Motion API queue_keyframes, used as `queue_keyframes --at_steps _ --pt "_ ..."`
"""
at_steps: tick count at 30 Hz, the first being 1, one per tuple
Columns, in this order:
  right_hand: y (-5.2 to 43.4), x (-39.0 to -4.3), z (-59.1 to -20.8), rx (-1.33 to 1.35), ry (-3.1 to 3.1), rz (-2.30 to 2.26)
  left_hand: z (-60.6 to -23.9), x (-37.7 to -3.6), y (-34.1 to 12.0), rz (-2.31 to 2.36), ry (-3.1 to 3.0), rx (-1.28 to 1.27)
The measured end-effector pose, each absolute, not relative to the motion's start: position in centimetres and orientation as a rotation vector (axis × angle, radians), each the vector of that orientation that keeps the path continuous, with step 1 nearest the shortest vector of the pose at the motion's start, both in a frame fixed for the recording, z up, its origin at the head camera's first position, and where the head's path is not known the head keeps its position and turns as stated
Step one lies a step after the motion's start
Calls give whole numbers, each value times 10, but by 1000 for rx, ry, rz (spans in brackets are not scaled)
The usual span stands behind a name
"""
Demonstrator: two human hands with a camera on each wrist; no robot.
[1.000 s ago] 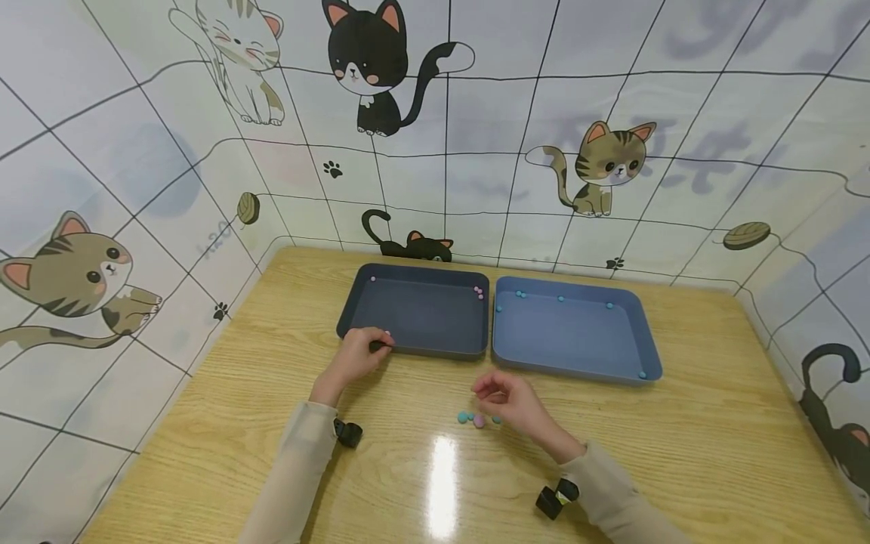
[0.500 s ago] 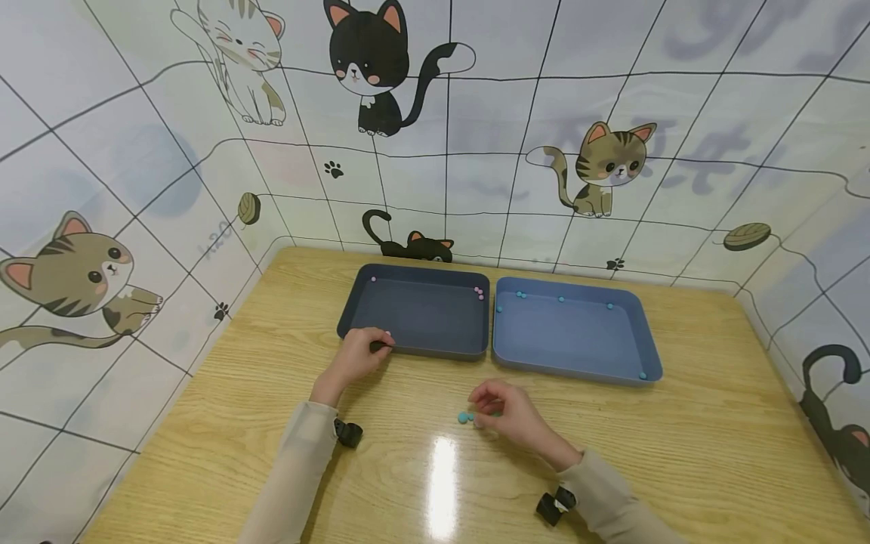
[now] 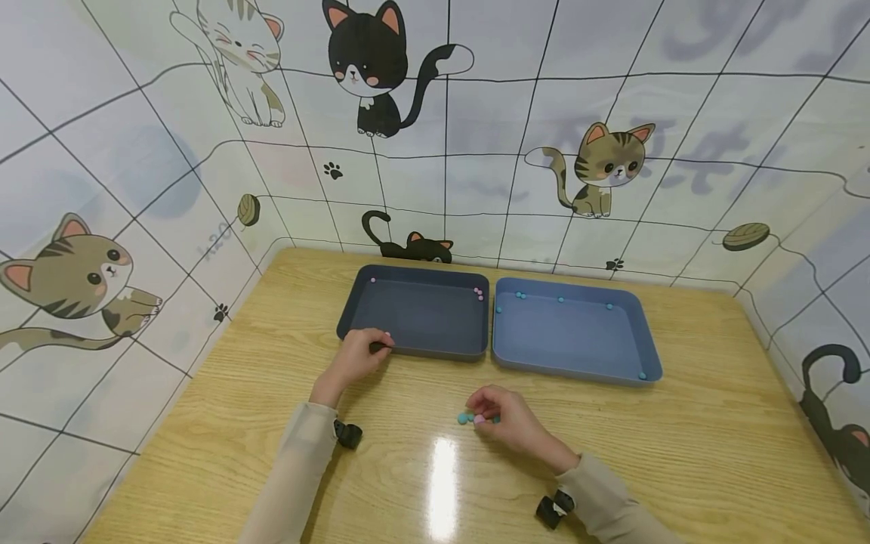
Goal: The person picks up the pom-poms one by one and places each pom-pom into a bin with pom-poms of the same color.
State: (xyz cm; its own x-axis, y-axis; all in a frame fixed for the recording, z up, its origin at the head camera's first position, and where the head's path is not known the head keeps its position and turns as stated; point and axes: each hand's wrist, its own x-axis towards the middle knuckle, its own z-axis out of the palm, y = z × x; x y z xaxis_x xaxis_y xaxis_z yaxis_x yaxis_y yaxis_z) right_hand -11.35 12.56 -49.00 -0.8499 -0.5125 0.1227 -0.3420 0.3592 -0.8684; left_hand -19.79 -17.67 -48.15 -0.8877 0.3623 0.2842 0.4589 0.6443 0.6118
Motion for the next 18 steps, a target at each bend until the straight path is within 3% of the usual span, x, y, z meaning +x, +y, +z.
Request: queue_keyframes --at_steps 18 --pt "127 -124 -480 -740 2450 -1550 -482 -198 -177 -1082 -2710 -699"
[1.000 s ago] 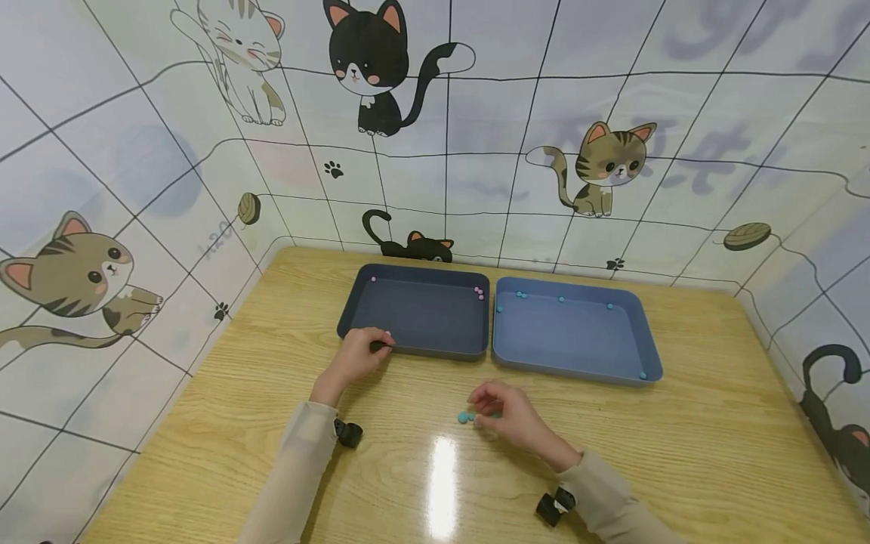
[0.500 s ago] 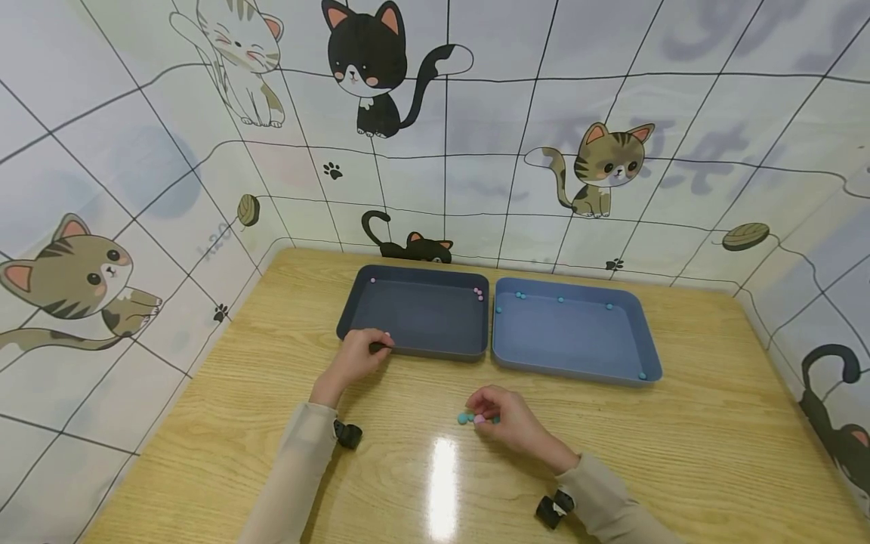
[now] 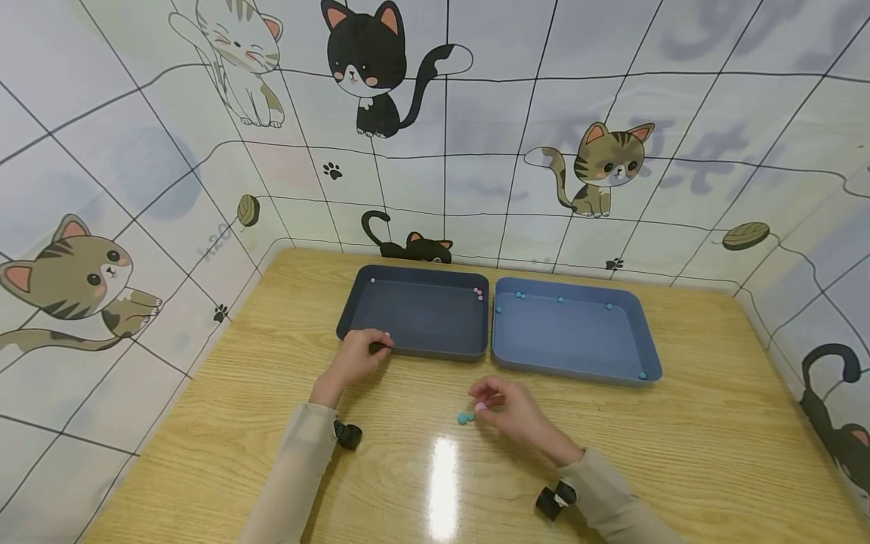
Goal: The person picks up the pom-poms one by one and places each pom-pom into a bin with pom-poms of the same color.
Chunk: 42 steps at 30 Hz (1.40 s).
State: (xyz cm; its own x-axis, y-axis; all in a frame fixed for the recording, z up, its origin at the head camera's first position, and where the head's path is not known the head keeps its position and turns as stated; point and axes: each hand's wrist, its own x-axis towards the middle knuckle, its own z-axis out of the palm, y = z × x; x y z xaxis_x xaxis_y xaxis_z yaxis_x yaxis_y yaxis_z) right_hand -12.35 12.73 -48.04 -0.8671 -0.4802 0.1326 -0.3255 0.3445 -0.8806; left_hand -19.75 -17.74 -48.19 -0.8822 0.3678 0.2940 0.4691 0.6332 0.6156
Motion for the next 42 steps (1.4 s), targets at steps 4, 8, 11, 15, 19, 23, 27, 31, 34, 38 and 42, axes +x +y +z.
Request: queue_keyframes --at_steps 4,8,11,15,19,23,27,31,34,38,42 --pt "128 -129 -473 -745 2449 -1609 -482 -198 -177 -1080 -2710 -698" --pt "129 -136 -468 -776 2459 -1673 -481 -199 -176 -1070 -2707 -698" --pt "128 -143 -464 -791 2457 -1719 -481 -199 -176 -1059 -2700 -705" --pt "127 -153 -457 -726 2447 -1743 -482 -200 -177 -1047 -2686 -719" --pt "125 -160 -442 -634 2467 -1726 -483 -200 -177 -1038 -2691 -720" --pt "119 -161 -421 -573 2496 -1721 -483 -200 -177 -1048 -2707 -713" --pt "114 -171 -421 -553 2498 -1764 -482 -200 -177 -1059 -2709 -713" --pt "112 -186 -435 -516 2490 -1798 -482 -200 -177 -1057 -2706 -716" --pt "107 -195 -439 -484 2478 -1834 -483 -200 -177 -1053 -2703 -717" --pt "100 -204 -437 -454 2465 -1891 -484 -200 -178 -1049 -2696 -725" --pt "94 -211 -435 -413 2476 -1892 -484 -200 -178 -1050 -2692 -730"
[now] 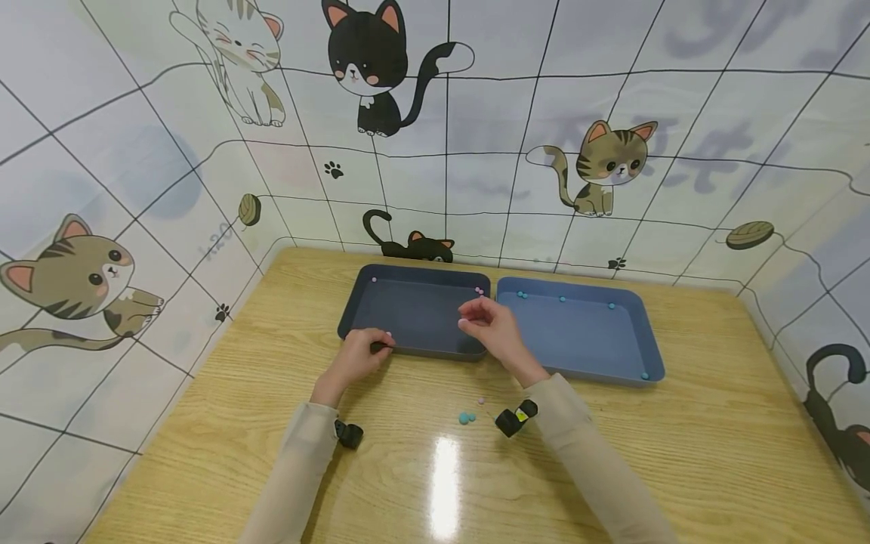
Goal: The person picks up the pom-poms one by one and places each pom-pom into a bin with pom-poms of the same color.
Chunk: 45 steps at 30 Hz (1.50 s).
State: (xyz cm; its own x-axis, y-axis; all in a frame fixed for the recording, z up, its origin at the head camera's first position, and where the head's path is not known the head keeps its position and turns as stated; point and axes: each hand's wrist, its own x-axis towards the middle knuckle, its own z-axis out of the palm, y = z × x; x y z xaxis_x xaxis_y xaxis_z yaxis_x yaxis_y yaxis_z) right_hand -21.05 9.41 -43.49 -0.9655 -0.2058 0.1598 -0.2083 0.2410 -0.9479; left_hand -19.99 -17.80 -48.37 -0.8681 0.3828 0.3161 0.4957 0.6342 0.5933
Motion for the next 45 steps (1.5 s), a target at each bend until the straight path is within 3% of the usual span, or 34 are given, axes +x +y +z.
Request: queue_keyframes --at_steps 45 --pt "57 -252 -449 131 -2400 1996 -481 -200 -178 -1040 -2720 -704"
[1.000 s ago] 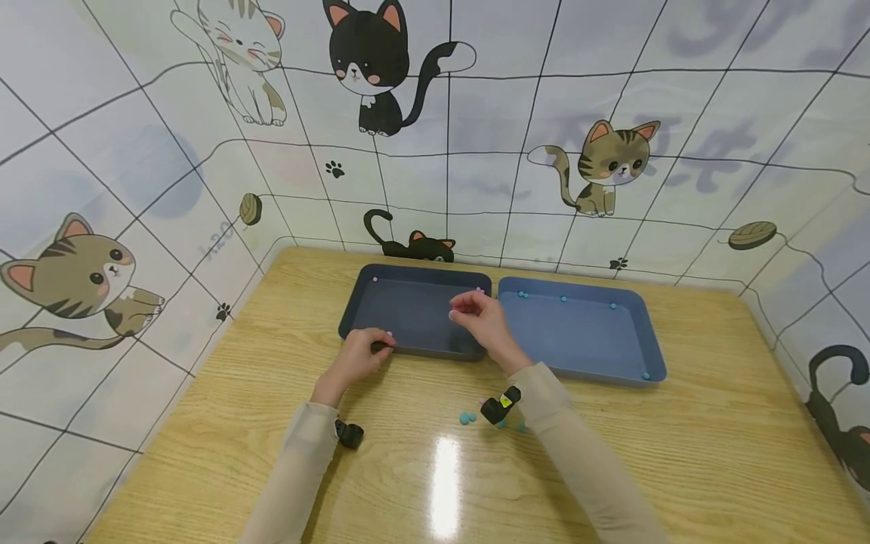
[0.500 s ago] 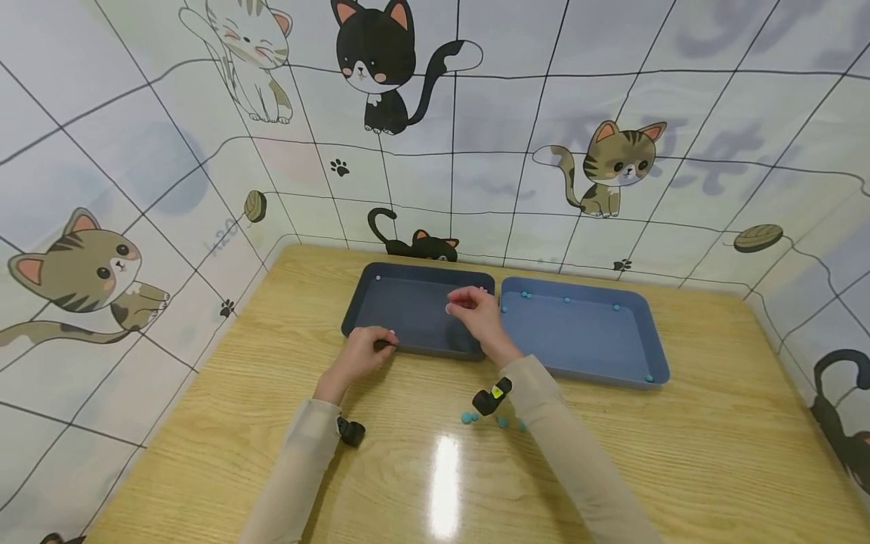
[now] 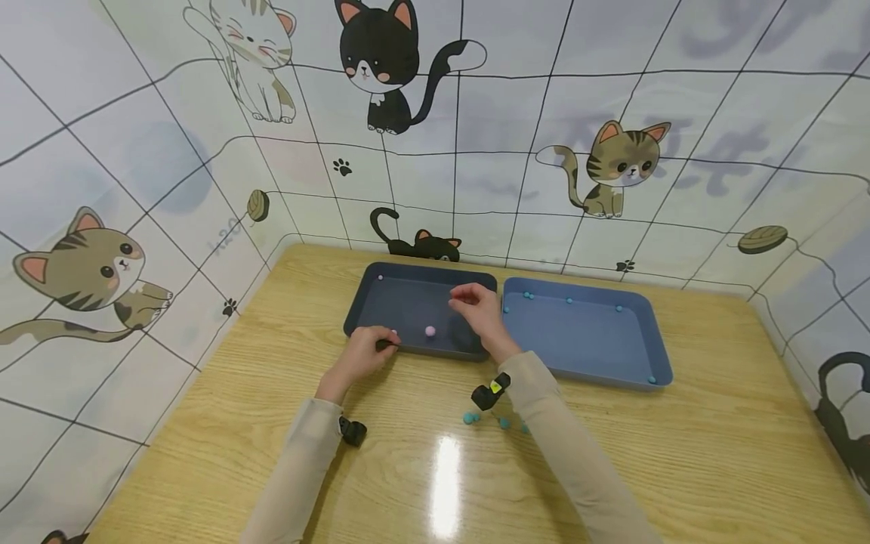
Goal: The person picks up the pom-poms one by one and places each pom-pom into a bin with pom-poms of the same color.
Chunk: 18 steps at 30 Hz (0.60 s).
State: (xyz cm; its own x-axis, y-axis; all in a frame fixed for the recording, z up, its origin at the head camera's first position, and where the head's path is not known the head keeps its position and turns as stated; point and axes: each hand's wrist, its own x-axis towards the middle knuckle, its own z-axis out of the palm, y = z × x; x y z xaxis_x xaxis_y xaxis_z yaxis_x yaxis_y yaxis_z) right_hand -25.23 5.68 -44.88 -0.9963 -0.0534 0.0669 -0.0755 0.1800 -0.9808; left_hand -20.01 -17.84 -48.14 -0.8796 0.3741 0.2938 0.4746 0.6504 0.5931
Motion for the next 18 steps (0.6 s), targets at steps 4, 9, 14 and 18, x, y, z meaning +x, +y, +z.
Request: queue_keyframes --at_steps 4,9,14,18 --pt "60 -248 -443 152 -2394 2007 -481 -200 -178 -1057 -2708 -703" --pt "65 -240 -438 183 -2400 2014 -482 -200 -178 -1080 -2708 -696" --pt "72 -233 -436 212 -2395 2027 -484 -201 -178 -1076 -2717 -686" --pt "77 -227 -435 245 -2402 2012 -484 -201 -179 -1074 -2701 -694"
